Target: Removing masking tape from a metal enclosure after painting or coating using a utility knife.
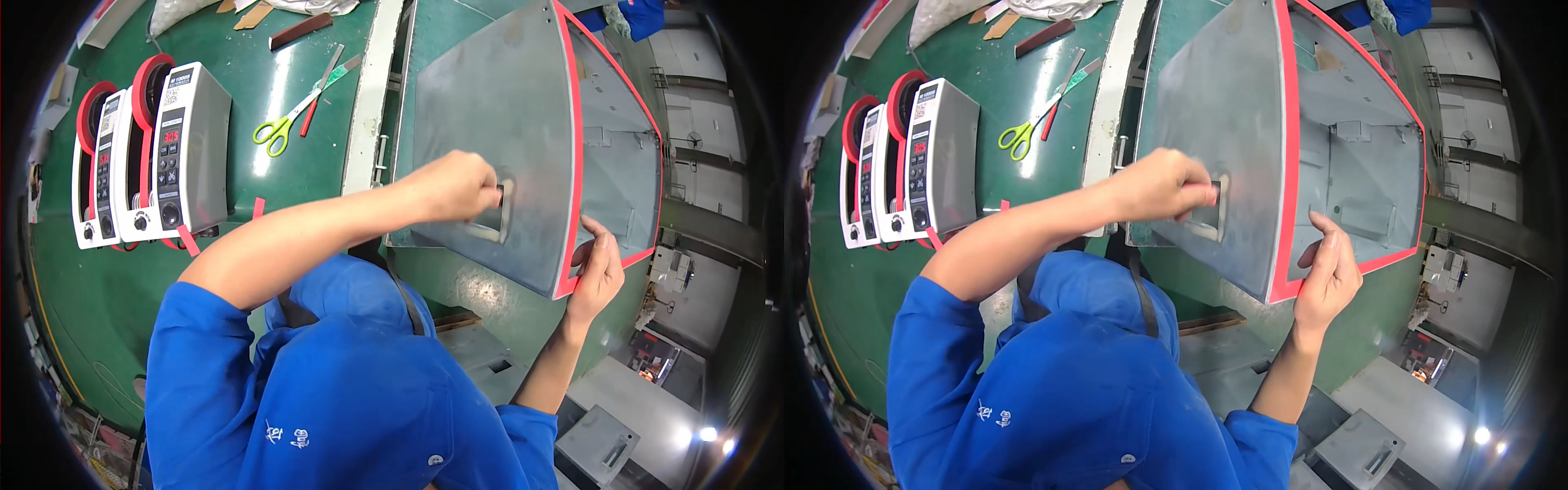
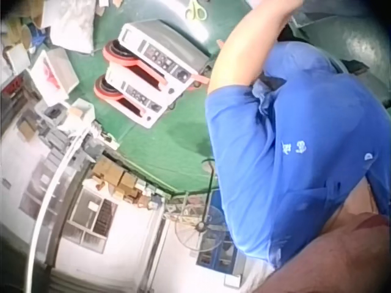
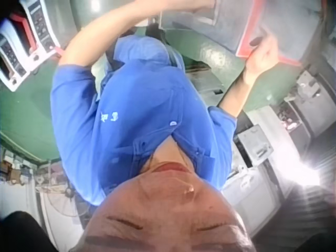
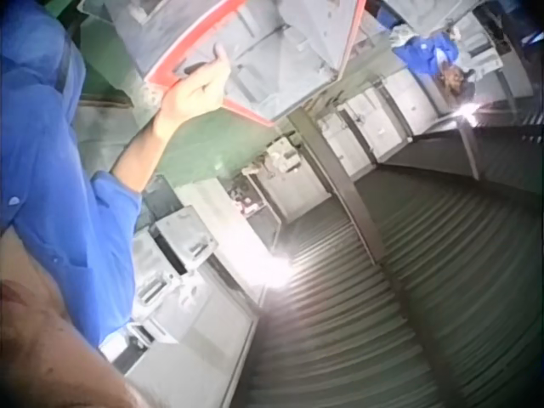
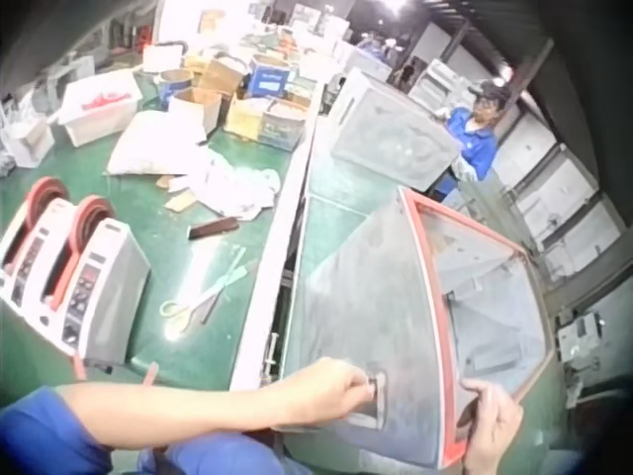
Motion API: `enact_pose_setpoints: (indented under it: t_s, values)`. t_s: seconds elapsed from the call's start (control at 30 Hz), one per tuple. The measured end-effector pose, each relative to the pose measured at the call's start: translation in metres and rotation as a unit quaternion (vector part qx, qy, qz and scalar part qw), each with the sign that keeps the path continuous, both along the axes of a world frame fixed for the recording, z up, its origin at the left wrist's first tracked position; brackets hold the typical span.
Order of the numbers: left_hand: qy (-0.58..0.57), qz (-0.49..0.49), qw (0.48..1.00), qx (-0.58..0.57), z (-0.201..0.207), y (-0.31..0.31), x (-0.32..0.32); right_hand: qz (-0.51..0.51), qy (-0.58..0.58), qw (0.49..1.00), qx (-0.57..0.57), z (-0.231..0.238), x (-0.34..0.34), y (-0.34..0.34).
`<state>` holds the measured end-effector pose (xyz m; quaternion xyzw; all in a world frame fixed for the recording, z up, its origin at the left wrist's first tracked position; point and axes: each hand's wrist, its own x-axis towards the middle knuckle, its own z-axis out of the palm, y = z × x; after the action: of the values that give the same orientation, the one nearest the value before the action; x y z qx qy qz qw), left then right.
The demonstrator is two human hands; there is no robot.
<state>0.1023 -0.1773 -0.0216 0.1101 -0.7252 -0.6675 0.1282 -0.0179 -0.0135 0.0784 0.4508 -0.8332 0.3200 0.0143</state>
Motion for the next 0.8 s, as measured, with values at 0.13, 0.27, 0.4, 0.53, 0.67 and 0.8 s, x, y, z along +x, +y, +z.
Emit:
enact_pose_setpoints:
  t_s: [0.13, 0.27, 0.4, 0.53, 0.67, 0.8]
  values:
    - [-0.088, -0.034, 0.992, 0.084, 0.011, -0.013, 0.001, 0.004, 0.006, 1.0, -0.004, 0.0, -0.002, 0.0]
    - [0.011, -0.01, 1.0, 0.021, -0.003, 0.006, 0.003, 0.014, 0.018, 1.0, -0.009, -0.001, -0.002, 0.002]
    - [-0.085, -0.01, 0.992, 0.089, 0.011, -0.009, 0.003, 0.01, 0.009, 1.0, -0.01, -0.001, -0.002, 0.001]
    - [-0.081, 0.022, 0.978, 0.189, 0.008, 0.007, 0.006, 0.012, 0.012, 1.0, -0.009, -0.002, -0.002, 0.002]
    - [-0.105, 0.03, 0.976, 0.186, 0.002, 0.007, 0.007, 0.014, 0.01, 1.0, -0.011, -0.003, -0.003, 0.002]
    - [-0.131, 0.019, 0.981, 0.142, -0.007, 0.002, 0.021, 0.007, 0.006, 1.0, -0.005, -0.001, -0.002, 0.004]
